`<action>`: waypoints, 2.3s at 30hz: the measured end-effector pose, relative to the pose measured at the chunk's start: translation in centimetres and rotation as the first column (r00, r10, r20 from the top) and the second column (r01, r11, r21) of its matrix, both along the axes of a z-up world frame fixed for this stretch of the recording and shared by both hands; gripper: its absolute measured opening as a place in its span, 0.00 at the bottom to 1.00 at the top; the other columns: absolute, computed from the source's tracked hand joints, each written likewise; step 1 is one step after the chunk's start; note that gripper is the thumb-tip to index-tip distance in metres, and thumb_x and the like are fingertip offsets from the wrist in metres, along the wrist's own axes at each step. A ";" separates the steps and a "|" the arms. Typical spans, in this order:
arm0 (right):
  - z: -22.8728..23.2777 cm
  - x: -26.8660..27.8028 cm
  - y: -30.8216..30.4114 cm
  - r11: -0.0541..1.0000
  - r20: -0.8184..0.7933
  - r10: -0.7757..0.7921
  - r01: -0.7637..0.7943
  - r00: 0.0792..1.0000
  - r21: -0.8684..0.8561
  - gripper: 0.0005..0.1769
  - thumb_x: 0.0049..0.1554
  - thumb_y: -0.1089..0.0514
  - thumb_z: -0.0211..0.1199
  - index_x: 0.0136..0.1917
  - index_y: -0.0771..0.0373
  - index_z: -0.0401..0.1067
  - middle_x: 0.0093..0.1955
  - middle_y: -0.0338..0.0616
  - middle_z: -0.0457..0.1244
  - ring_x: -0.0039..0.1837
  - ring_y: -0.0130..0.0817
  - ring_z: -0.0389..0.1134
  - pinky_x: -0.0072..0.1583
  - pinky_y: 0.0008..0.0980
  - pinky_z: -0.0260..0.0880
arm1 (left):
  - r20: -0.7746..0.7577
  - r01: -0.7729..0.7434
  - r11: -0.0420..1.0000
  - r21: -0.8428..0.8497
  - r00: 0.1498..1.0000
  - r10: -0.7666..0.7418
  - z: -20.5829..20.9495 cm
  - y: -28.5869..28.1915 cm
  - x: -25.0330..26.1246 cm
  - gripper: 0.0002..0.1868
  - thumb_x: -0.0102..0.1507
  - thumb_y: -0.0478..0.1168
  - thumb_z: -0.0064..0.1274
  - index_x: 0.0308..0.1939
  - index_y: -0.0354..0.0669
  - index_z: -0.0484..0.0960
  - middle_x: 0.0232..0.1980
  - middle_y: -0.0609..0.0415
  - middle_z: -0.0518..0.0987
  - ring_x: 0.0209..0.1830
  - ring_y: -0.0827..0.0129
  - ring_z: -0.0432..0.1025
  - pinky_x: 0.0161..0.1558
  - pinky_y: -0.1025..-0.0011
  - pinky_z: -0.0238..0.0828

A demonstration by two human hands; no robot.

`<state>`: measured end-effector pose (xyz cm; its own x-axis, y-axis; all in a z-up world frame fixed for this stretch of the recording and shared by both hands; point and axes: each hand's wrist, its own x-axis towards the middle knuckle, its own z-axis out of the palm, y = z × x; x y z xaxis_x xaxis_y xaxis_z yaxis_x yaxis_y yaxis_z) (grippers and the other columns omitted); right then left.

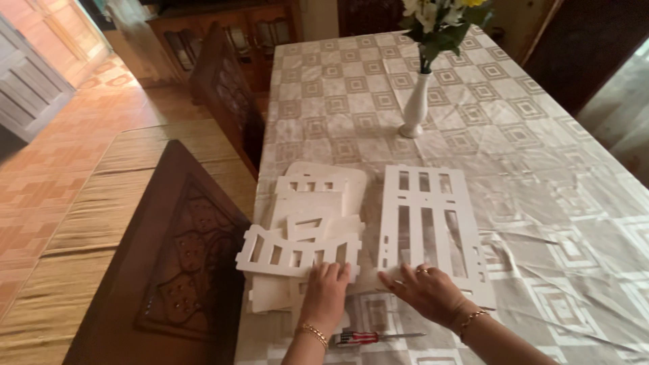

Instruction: The person uses a screwdriver to fasten screws into white plastic furniture panels on a dining table. They then remove the screwdriver, separate the panels, and begin reassembling them by hand, aligning and interlocking the pieces.

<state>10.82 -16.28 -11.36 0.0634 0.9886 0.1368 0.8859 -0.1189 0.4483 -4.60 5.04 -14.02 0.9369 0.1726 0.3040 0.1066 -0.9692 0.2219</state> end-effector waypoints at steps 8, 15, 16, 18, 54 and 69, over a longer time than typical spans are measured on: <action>-3.4 0.5 -2.4 0.985 -0.020 -0.111 0.107 0.994 -0.132 0.45 0.53 0.58 0.59 0.82 0.45 0.47 0.62 0.48 0.61 0.50 0.40 0.69 0.47 0.33 0.75 | 0.110 -0.027 0.999 -0.024 0.993 0.030 -1.9 -0.7 -1.4 0.19 0.67 0.36 0.45 0.60 0.38 0.79 0.65 0.46 0.76 0.69 0.54 0.64 0.70 0.56 0.55; -2.4 -0.6 -2.4 0.934 -0.331 -0.311 0.222 0.891 -0.281 0.38 0.61 0.45 0.55 0.80 0.52 0.48 0.67 0.40 0.59 0.60 0.38 0.63 0.61 0.40 0.64 | 0.007 -0.074 0.988 -0.136 0.997 0.075 -1.6 -0.6 -0.9 0.19 0.69 0.39 0.42 0.61 0.41 0.78 0.67 0.48 0.74 0.73 0.55 0.61 0.73 0.56 0.51; -2.3 -0.8 -2.6 0.926 -0.373 -0.338 0.233 0.864 -0.298 0.37 0.62 0.45 0.55 0.81 0.51 0.50 0.67 0.37 0.59 0.62 0.37 0.63 0.63 0.40 0.62 | -0.009 -0.071 0.988 -0.140 0.997 0.070 -1.8 -0.5 -0.9 0.19 0.69 0.38 0.41 0.62 0.41 0.78 0.68 0.48 0.73 0.73 0.56 0.60 0.73 0.56 0.50; -2.2 -0.7 -2.6 0.942 -0.410 -0.312 0.223 0.857 -0.252 0.34 0.63 0.44 0.53 0.78 0.53 0.52 0.69 0.37 0.59 0.63 0.35 0.63 0.64 0.42 0.60 | -0.047 -0.067 0.987 -0.149 0.997 0.060 -2.2 -0.2 -0.9 0.20 0.69 0.37 0.39 0.64 0.42 0.77 0.70 0.47 0.71 0.75 0.56 0.59 0.74 0.57 0.49; 6.6 2.5 -6.1 0.817 -0.577 -0.365 0.548 0.730 0.176 0.24 0.59 0.46 0.60 0.69 0.41 0.71 0.34 0.33 0.66 0.36 0.33 0.62 0.44 0.36 0.64 | -0.143 -0.160 0.943 -0.291 0.982 0.122 -1.8 -0.3 -0.8 0.25 0.65 0.30 0.37 0.65 0.46 0.76 0.74 0.52 0.68 0.77 0.58 0.56 0.76 0.64 0.47; -1.4 -0.4 -15.7 0.802 -0.310 -0.445 0.528 0.840 0.279 0.39 0.50 0.36 0.60 0.75 0.36 0.61 0.40 0.33 0.62 0.46 0.34 0.58 0.55 0.43 0.60 | -0.030 -0.096 0.985 0.140 0.994 0.101 2.0 -0.6 0.8 0.17 0.64 0.35 0.45 0.56 0.44 0.79 0.46 0.50 0.80 0.57 0.57 0.69 0.69 0.51 0.57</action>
